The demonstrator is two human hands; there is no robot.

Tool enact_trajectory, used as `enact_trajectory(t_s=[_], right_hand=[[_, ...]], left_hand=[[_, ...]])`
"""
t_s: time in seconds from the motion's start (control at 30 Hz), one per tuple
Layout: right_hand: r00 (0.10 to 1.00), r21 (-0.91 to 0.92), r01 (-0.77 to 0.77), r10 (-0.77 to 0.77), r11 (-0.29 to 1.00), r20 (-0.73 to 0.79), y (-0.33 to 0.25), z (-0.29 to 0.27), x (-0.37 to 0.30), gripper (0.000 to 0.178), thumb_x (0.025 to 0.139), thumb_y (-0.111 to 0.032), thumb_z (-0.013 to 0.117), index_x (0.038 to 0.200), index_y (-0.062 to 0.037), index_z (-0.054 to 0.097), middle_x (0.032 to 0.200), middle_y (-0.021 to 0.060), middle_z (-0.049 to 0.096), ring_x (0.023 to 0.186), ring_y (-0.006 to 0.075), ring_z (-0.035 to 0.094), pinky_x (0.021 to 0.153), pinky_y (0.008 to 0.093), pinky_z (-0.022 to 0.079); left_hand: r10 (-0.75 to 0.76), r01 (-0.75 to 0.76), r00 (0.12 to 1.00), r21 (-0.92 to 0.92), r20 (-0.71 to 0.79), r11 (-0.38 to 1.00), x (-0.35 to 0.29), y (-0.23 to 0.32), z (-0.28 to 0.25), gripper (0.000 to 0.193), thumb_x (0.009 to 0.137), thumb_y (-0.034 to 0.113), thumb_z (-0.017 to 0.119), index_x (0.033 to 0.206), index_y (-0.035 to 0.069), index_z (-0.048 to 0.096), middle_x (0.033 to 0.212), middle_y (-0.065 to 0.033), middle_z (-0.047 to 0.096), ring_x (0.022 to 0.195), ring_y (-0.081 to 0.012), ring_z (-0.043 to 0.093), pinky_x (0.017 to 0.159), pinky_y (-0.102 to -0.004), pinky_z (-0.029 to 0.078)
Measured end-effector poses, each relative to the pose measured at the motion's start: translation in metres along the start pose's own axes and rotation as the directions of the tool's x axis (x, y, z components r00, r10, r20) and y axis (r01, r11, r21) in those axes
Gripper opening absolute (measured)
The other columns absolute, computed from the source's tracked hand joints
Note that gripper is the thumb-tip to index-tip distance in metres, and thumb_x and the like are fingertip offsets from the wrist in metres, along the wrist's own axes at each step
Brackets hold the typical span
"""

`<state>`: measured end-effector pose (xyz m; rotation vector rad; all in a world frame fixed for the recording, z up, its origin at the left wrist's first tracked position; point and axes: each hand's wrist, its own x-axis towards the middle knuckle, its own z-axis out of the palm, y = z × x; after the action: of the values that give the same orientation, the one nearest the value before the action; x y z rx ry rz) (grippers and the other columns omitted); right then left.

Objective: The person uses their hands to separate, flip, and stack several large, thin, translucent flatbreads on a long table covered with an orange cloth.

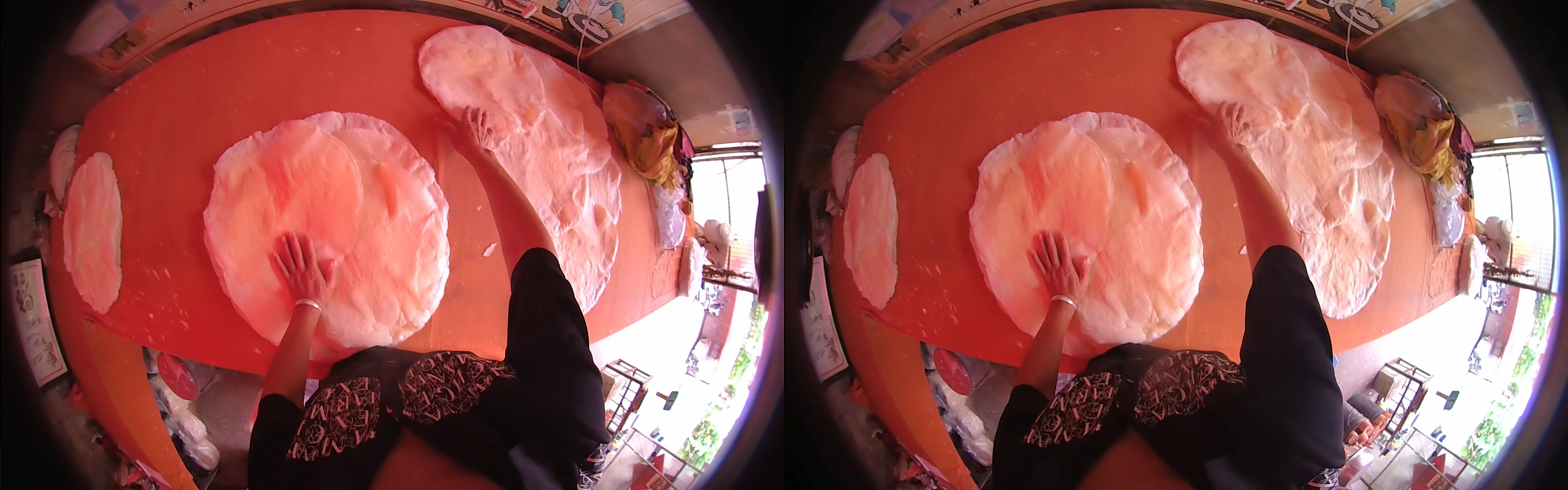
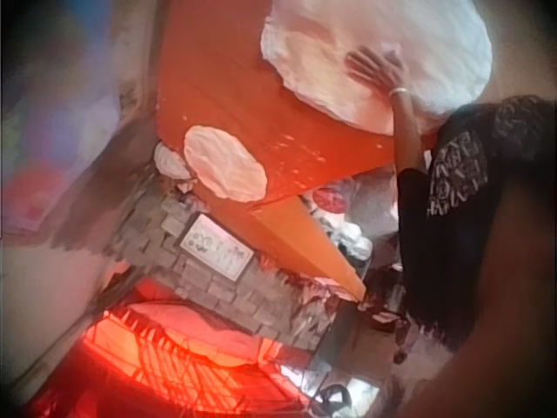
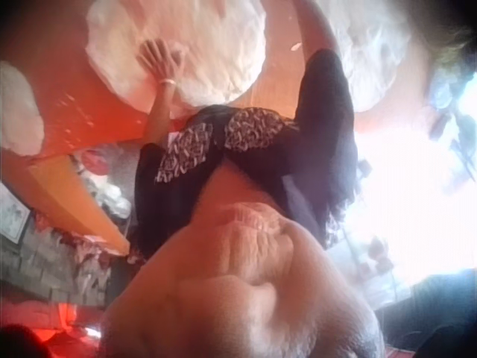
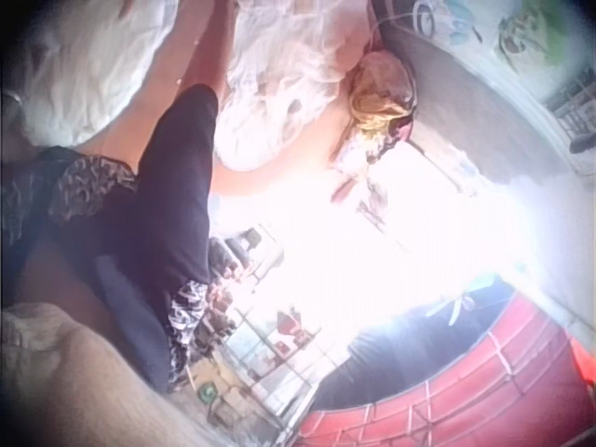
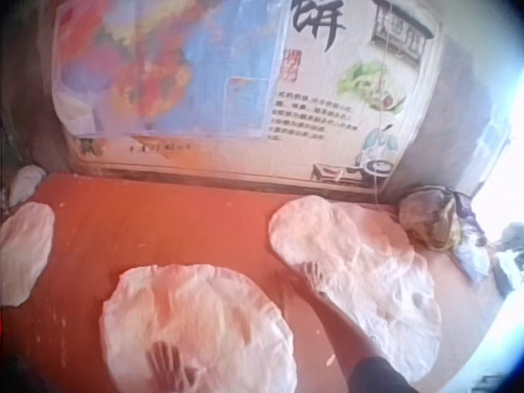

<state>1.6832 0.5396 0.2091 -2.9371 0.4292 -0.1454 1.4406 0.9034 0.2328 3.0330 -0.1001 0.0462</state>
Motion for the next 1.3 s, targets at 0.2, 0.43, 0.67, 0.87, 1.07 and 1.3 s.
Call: enact_trajectory(t_s=[0.2,0.43,0.67,0.87,1.07,1.3], right_hand=[[0.993,-0.474,0.113,-0.120,0.873,0.016,-0.023,0.009,0.044,0.039,0.080,-0.034,0.048,0.104,-0.0028,0.049,0.099,0.0185,0.057,0.094,0.0302,0.056,0.081,0.0422,0.039],[0.974,-0.173,0.223,-0.214,0.959,0.069,0.015,-0.011,0.048,0.022,0.082,-0.020,0.042,0.092,-0.0053,0.054,0.084,0.0193,0.061,0.079,0.0342,0.060,0.061,0.0442,0.047],[0.954,0.291,0.296,-0.298,0.910,-0.039,0.016,-0.147,-0.063,0.020,0.083,-0.019,0.042,0.082,-0.0029,0.054,0.077,0.0214,0.059,0.074,0.0367,0.058,0.060,0.0405,0.047],[0.953,0.817,0.124,-0.298,0.563,0.061,0.038,-0.203,-0.139,0.015,0.086,-0.013,0.045,0.086,-0.0002,0.054,0.073,0.0033,0.059,0.067,0.0089,0.054,0.062,0.0231,0.045],[0.938,0.645,0.307,-0.337,0.700,-0.080,0.018,-0.257,-0.197,0.017,0.085,-0.016,0.045,0.088,-0.0013,0.054,0.074,0.0081,0.059,0.067,0.0140,0.055,0.061,0.0271,0.043],[0.940,0.709,0.255,-0.341,0.658,-0.021,0.022,-0.286,-0.226,0.015,0.083,-0.014,0.049,0.090,-0.0018,0.055,0.075,0.0095,0.060,0.066,0.0154,0.057,0.060,0.0283,0.045]], left_hand=[[-0.020,0.021,0.998,-0.021,0.053,1.000,-0.002,0.001,-0.005,0.074,0.075,0.042,0.050,0.131,0.001,0.025,0.139,-0.0208,0.012,0.130,-0.0362,0.006,0.102,-0.0548,0.000],[-0.029,0.030,0.999,-0.031,0.043,0.999,-0.002,0.002,-0.005,0.073,0.075,0.043,0.050,0.131,0.003,0.025,0.140,-0.0192,0.013,0.130,-0.0347,0.006,0.102,-0.0544,0.000],[-0.048,0.048,0.999,0.006,-0.013,0.999,-0.007,-0.002,0.001,0.073,0.077,0.049,0.045,0.133,0.007,0.024,0.140,-0.0177,0.013,0.131,-0.0329,0.007,0.102,-0.0543,-0.001],[-0.065,0.067,0.998,-0.108,0.017,0.992,-0.003,0.000,0.007,0.072,0.081,0.055,0.038,0.128,0.001,0.029,0.136,-0.0187,0.023,0.128,-0.0348,0.013,0.100,-0.0546,0.008],[0.150,0.443,0.896,-0.813,0.419,-0.377,0.019,0.067,-0.062,0.058,0.082,0.043,0.050,0.121,0.002,0.037,0.126,-0.0165,0.038,0.121,-0.0281,0.031,0.100,-0.0481,0.018],[0.449,0.520,0.847,-0.612,0.283,-0.595,0.027,0.096,-0.112,0.030,0.081,0.022,0.053,0.105,0.004,0.050,0.098,-0.0089,0.058,0.095,-0.0215,0.054,0.078,-0.0369,0.046]])
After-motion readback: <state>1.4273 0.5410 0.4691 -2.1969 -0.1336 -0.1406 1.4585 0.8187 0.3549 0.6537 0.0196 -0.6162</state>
